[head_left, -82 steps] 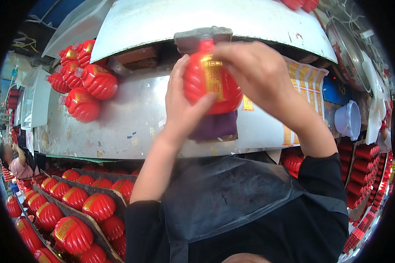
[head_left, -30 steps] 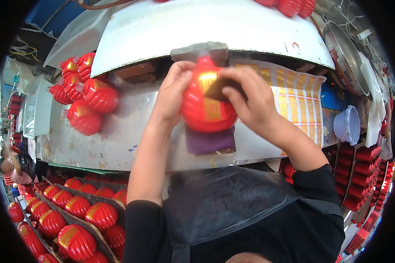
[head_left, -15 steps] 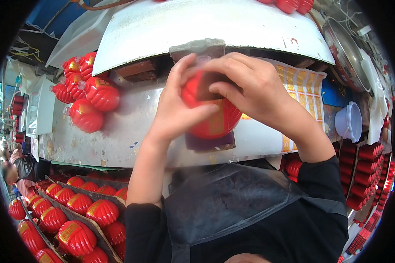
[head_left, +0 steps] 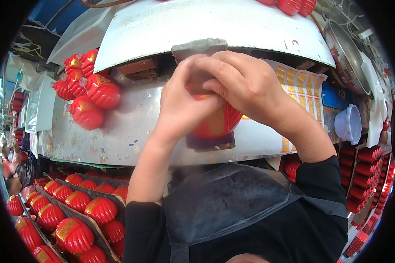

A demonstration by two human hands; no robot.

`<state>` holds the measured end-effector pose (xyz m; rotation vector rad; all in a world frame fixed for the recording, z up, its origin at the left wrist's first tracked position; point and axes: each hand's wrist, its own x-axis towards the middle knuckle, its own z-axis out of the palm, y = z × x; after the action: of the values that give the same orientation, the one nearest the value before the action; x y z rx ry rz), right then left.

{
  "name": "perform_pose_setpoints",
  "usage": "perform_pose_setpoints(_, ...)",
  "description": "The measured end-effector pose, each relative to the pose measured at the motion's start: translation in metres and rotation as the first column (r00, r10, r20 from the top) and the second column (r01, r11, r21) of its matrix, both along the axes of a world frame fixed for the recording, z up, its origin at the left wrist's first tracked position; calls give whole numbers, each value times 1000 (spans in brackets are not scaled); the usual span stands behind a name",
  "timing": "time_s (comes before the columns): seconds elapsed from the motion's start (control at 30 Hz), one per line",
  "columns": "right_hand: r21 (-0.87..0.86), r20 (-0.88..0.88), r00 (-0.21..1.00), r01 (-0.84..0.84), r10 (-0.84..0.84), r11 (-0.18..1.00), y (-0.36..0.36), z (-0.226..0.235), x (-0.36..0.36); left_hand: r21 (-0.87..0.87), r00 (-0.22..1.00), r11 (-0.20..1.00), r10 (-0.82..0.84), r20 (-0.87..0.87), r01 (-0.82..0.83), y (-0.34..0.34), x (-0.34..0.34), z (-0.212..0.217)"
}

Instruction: The person repeatedly picks up red ribbed plastic containers, applies gold labels to their sides, and places them on a metal work surface. The person handles the containers one at a time, smoothing the labels before setting them down.

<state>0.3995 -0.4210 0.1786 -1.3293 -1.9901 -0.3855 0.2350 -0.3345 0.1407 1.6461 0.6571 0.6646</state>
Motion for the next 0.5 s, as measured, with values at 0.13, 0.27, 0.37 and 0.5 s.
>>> perform_pose_setpoints(0.13,78,33,999,-12,9,997,5,-4,2,-14,999,999,-29,26,29,3,2,2)
perform_pose_setpoints(0.27,71,-127,992,-7,16,997,7,-7,13,-130,992,990,-42,117,58,10,3,-3)
perform_pose_setpoints(0.37,70,-326,939,138,-109,988,-4,-14,18,-168,992,985,-9,124,29,14,2,-9)
perform_pose_setpoints(0.5,126,-109,991,-57,71,990,-32,-30,6,-142,994,990,5,113,12,19,3,-17)
